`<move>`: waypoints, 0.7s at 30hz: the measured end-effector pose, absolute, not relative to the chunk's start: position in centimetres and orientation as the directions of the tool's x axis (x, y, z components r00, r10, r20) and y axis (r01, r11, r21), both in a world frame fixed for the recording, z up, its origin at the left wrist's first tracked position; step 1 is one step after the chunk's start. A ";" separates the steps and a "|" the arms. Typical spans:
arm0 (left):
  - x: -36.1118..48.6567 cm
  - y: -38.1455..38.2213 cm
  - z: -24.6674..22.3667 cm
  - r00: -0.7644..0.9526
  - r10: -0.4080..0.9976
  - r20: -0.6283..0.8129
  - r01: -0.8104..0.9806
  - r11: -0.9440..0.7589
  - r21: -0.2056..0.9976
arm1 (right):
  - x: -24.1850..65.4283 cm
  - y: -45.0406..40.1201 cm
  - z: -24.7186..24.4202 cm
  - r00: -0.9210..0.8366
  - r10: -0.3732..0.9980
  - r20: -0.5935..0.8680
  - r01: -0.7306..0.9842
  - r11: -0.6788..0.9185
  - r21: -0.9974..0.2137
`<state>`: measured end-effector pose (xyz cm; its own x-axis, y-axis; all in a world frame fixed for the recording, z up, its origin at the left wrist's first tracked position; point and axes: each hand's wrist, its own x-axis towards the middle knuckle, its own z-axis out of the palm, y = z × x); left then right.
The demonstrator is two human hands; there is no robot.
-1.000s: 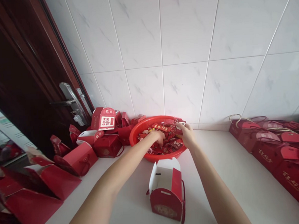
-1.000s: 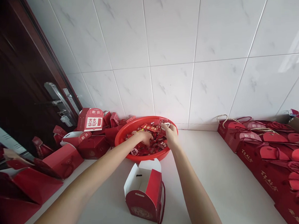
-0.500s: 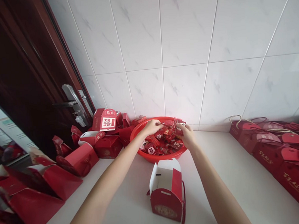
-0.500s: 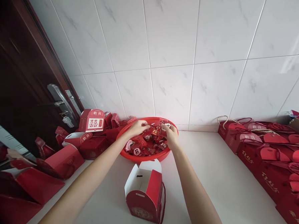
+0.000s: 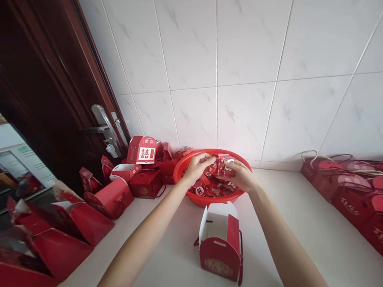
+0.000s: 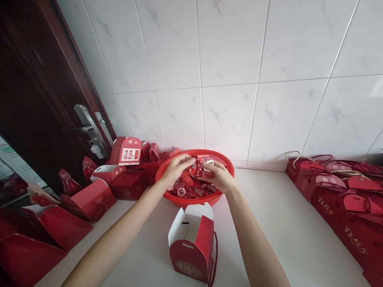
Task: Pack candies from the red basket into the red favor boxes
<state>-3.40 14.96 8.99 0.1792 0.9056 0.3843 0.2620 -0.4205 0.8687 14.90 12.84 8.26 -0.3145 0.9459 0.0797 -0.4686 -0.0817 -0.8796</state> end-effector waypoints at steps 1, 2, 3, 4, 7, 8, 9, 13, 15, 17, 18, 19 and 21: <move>-3.4 15.0 8.9 0.181 0.906 0.383 0.262 -0.420 0.869 | 14.9 12.9 8.3 -0.292 0.953 0.083 -0.467 -0.067 -0.882; -3.5 15.1 8.8 0.184 0.910 0.371 0.271 -0.410 0.871 | 14.9 13.0 8.4 -0.259 0.962 0.088 -0.475 -0.048 -0.879; -3.7 15.2 8.7 0.195 0.915 0.352 0.288 -0.397 0.872 | 15.1 13.1 8.5 -0.218 0.972 0.093 -0.492 -0.027 -0.870; -3.8 15.4 8.6 0.218 0.920 0.326 0.316 -0.382 0.868 | 15.3 13.3 8.5 -0.172 0.981 0.094 -0.516 -0.008 -0.856; -4.1 16.1 8.3 0.390 0.903 0.179 0.536 -0.381 0.753 | 15.9 14.0 8.5 -0.043 0.998 0.056 -0.596 0.020 -0.803; -4.0 16.4 8.2 0.453 0.886 0.105 0.622 -0.398 0.675 | 16.0 14.2 8.4 -0.008 0.999 0.036 -0.615 0.024 -0.788; -3.8 16.7 8.1 0.497 0.867 0.029 0.690 -0.415 0.594 | 16.0 14.4 8.2 0.020 1.000 0.017 -0.630 0.026 -0.776; -1.7 17.7 7.2 0.510 0.849 -0.137 0.805 -0.416 0.423 | 15.4 14.9 7.3 0.050 0.998 -0.039 -0.648 0.003 -0.762; -0.1 18.1 6.6 0.476 0.865 -0.161 0.844 -0.397 0.362 | 15.1 14.9 7.0 0.046 0.998 -0.049 -0.644 -0.008 -0.765; 1.3 18.4 5.9 0.448 0.877 -0.174 0.868 -0.380 0.319 | 14.9 14.9 6.8 0.049 0.998 -0.042 -0.635 -0.002 -0.772; 1.8 18.6 5.7 0.438 0.882 -0.176 0.875 -0.373 0.307 | 14.9 14.9 6.8 0.052 0.998 -0.035 -0.632 0.006 -0.775; 2.1 18.8 5.4 0.431 0.884 -0.179 0.879 -0.368 0.302 | 14.9 15.0 6.8 0.058 0.998 -0.026 -0.630 0.016 -0.777; 2.1 19.1 5.3 0.429 0.883 -0.190 0.879 -0.360 0.313 | 15.0 15.0 6.8 0.064 0.998 -0.016 -0.634 0.029 -0.773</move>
<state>2.10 19.06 5.26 0.4288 0.8832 -0.1902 0.8792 -0.3595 0.3128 15.01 15.04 6.80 0.0642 0.9978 -0.0157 -0.6337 0.0286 -0.7730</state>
